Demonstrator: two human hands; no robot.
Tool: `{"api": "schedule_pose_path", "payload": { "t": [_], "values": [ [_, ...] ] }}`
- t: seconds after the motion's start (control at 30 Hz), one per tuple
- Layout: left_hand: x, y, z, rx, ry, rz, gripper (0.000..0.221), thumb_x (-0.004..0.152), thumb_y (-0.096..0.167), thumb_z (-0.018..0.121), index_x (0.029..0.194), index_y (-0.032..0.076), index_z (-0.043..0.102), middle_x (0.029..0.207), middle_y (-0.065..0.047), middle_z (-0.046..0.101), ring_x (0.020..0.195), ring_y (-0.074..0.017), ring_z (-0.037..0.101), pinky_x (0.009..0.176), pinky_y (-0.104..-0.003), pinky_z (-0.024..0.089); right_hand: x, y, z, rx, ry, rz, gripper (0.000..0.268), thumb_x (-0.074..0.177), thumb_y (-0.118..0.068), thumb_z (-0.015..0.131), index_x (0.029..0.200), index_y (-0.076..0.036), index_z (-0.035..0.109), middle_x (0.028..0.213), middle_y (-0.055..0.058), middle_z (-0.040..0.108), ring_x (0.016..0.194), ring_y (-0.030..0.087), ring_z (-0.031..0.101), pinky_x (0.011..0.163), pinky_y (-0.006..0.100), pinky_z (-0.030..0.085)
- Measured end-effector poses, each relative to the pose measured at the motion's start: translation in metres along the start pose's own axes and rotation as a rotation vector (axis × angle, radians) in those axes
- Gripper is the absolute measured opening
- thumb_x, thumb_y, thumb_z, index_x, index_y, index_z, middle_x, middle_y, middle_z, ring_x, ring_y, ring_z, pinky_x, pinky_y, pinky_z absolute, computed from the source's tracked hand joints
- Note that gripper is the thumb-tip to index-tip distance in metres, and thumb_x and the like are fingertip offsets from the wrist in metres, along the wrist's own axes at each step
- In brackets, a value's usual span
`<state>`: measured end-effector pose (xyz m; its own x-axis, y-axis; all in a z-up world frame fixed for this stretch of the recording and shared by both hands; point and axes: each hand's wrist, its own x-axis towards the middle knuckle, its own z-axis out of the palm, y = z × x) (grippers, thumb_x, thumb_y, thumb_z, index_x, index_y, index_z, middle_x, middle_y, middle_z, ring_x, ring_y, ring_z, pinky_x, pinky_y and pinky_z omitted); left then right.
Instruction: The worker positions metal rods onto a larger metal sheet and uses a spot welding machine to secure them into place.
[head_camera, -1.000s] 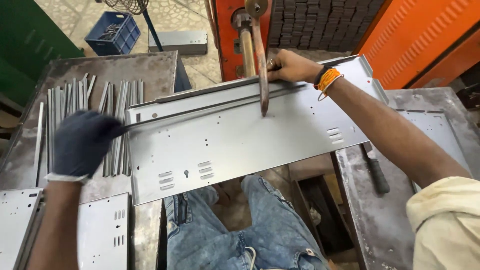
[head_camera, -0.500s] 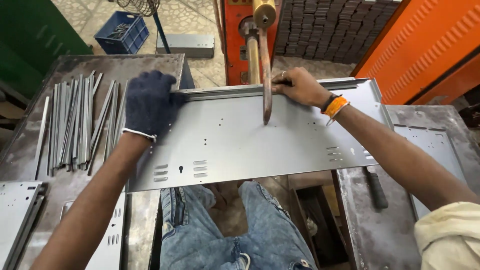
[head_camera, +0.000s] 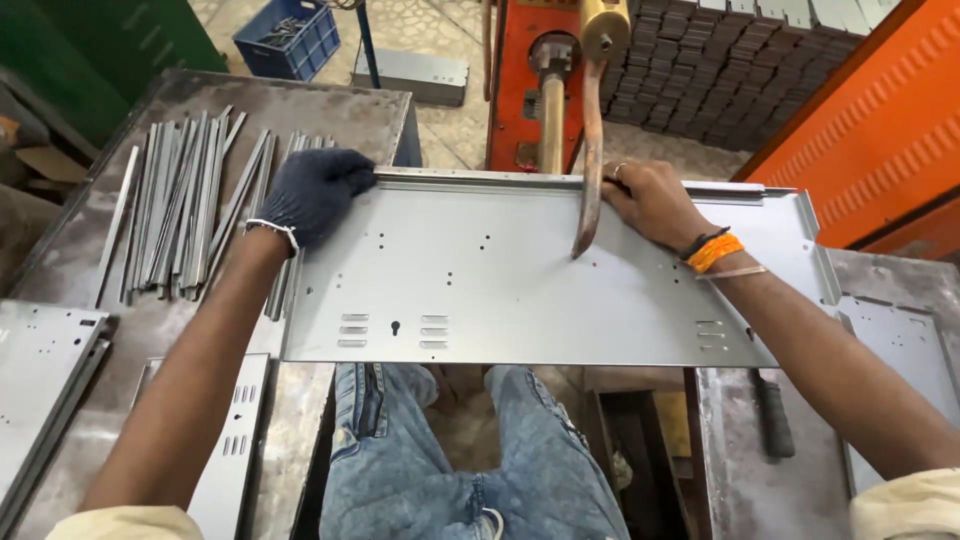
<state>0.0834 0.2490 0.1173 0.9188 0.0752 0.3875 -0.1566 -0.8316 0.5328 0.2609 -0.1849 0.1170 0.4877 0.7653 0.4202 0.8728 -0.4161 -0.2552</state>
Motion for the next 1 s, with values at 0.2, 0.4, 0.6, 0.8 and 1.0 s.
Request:
{"api": "schedule_pose_path", "payload": {
  "t": [0.2, 0.4, 0.6, 0.8, 1.0],
  "values": [
    [-0.001, -0.004, 0.002, 0.05, 0.008, 0.041, 0.022, 0.095, 0.022, 0.073, 0.109, 0.005, 0.078, 0.102, -0.02, 0.075, 0.092, -0.0353, 0.072, 0.084, -0.043, 0.056, 0.002, 0.006, 0.006, -0.05, 0.019, 0.008, 0.014, 0.094, -0.012, 0.069, 0.094, 0.002, 0.072, 0.08, 0.024, 0.067, 0.075, 0.042, 0.065, 0.07, 0.051, 0.051],
    [0.0, -0.011, 0.005, 0.065, 0.011, 0.057, 0.022, 0.097, 0.024, 0.071, 0.111, 0.008, 0.079, 0.105, -0.017, 0.077, 0.094, -0.0334, 0.073, 0.088, -0.043, 0.055, 0.005, 0.004, 0.006, -0.077, -0.02, 0.126, 0.023, 0.094, -0.014, 0.072, 0.082, 0.005, 0.07, 0.07, 0.024, 0.065, 0.058, 0.037, 0.062, 0.061, 0.049, 0.05],
    [0.0, 0.016, -0.017, 0.026, -0.054, -0.009, 0.026, 0.095, 0.027, 0.068, 0.113, 0.01, 0.078, 0.103, -0.016, 0.077, 0.09, -0.0321, 0.075, 0.086, -0.041, 0.057, 0.003, 0.001, 0.004, -0.036, -0.05, 0.242, 0.022, 0.097, -0.014, 0.068, 0.085, 0.005, 0.07, 0.069, 0.023, 0.065, 0.057, 0.035, 0.063, 0.061, 0.048, 0.05],
    [0.011, 0.029, -0.011, 0.335, 0.062, 0.321, 0.032, 0.1, 0.034, 0.065, 0.121, 0.014, 0.076, 0.094, -0.016, 0.076, 0.092, -0.0391, 0.071, 0.086, -0.052, 0.053, 0.0, -0.004, 0.0, -0.033, 0.009, 0.098, 0.016, 0.096, -0.011, 0.069, 0.09, 0.004, 0.07, 0.081, 0.024, 0.067, 0.074, 0.04, 0.065, 0.071, 0.05, 0.05],
    [0.024, 0.031, 0.009, 0.426, -0.11, 0.163, 0.027, 0.101, 0.036, 0.062, 0.118, 0.02, 0.075, 0.097, -0.019, 0.075, 0.088, -0.0432, 0.07, 0.08, -0.057, 0.052, -0.001, -0.005, 0.0, 0.05, 0.067, 0.084, 0.018, 0.098, -0.016, 0.067, 0.103, -0.001, 0.076, 0.087, 0.023, 0.071, 0.076, 0.039, 0.068, 0.071, 0.048, 0.052]
  ]
}}
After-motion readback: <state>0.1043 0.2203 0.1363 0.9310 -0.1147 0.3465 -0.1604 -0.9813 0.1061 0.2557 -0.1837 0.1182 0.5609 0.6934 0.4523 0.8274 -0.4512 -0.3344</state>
